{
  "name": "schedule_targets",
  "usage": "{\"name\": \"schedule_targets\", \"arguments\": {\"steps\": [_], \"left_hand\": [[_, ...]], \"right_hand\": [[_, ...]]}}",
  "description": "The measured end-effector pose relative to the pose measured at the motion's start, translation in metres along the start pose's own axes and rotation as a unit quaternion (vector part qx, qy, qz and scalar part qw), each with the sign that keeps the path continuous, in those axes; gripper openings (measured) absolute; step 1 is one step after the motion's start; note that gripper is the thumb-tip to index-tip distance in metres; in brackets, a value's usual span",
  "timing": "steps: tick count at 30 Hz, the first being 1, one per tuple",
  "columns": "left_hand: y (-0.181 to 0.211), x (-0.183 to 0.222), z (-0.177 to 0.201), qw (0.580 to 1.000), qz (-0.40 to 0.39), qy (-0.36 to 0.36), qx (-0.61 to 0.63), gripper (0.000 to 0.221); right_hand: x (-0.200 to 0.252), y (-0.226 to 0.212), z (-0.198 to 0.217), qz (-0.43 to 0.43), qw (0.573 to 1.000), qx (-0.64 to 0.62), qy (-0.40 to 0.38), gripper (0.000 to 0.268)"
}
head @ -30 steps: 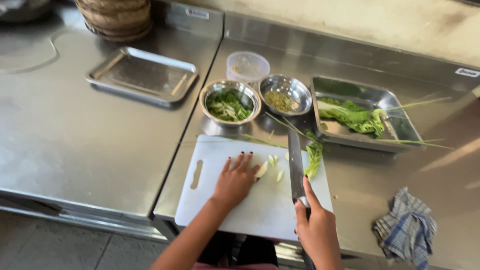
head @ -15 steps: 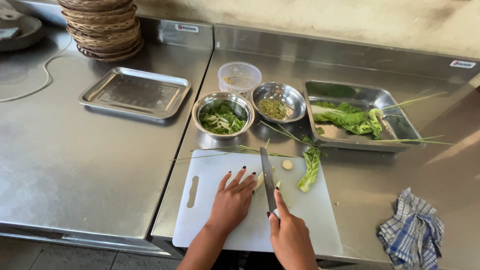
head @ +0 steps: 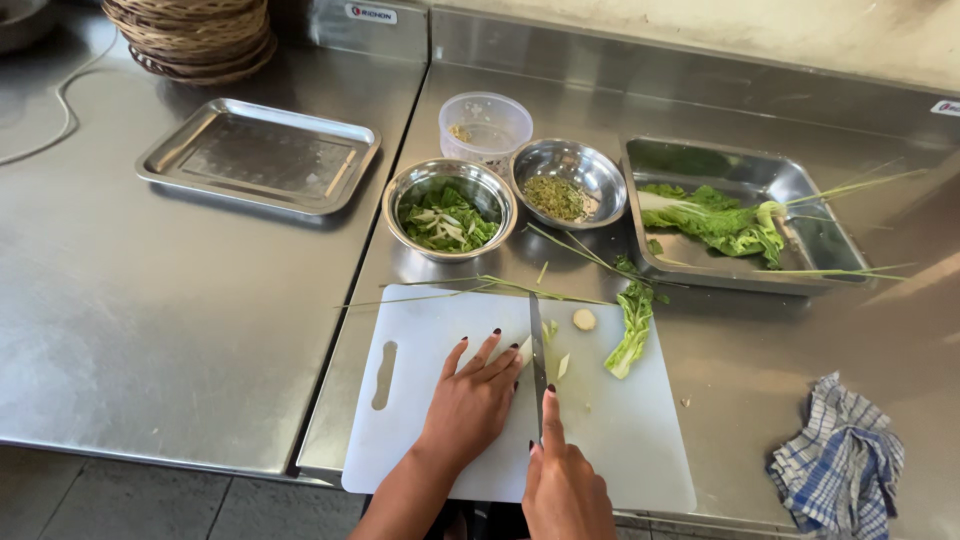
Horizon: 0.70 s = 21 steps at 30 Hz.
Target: The person cuts pieces of a white vegetable and green leafy vegetables using a knife on a cutting board.
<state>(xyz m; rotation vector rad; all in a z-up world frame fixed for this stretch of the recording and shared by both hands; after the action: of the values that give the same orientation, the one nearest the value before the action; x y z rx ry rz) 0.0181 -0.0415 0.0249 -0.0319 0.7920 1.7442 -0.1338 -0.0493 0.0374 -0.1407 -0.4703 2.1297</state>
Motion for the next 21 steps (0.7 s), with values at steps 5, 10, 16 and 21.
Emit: {"name": "schedule_targets", "arguments": {"steps": [5, 10, 16, 21], "left_hand": [[-0.002, -0.001, -0.004, 1.000, 0.007, -0.006, -0.008, 0.036], [-0.001, -0.001, -0.005, 1.000, -0.007, -0.001, -0.015, 0.035], [0.003, 0.003, -0.005, 1.000, -0.006, 0.009, -0.012, 0.033], [0.003, 0.007, -0.006, 1.000, -0.006, 0.014, -0.009, 0.028]], "right_hand": [[-0.002, -0.011, 0.006, -0.038, 0.994, 0.064, -0.075, 0.077], [-0.002, -0.021, -0.007, -0.030, 0.990, 0.119, -0.064, 0.082], [-0.003, -0.020, -0.001, -0.005, 0.992, 0.104, -0.074, 0.085], [-0.009, -0.022, 0.011, 0.008, 0.994, 0.082, -0.071, 0.089]]}}
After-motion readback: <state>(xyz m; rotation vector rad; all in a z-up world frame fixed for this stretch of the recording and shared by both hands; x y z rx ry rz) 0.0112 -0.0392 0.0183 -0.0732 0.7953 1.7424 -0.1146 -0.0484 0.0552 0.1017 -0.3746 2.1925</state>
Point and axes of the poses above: each hand's wrist, its own x-axis away from the middle knuckle, its own z-axis out of the back of the hand, y = z × x, the point moved 4 cm from there along -x, towards the middle knuckle, and after that the axes turned 14 degrees about z, right-handed, at the moved point
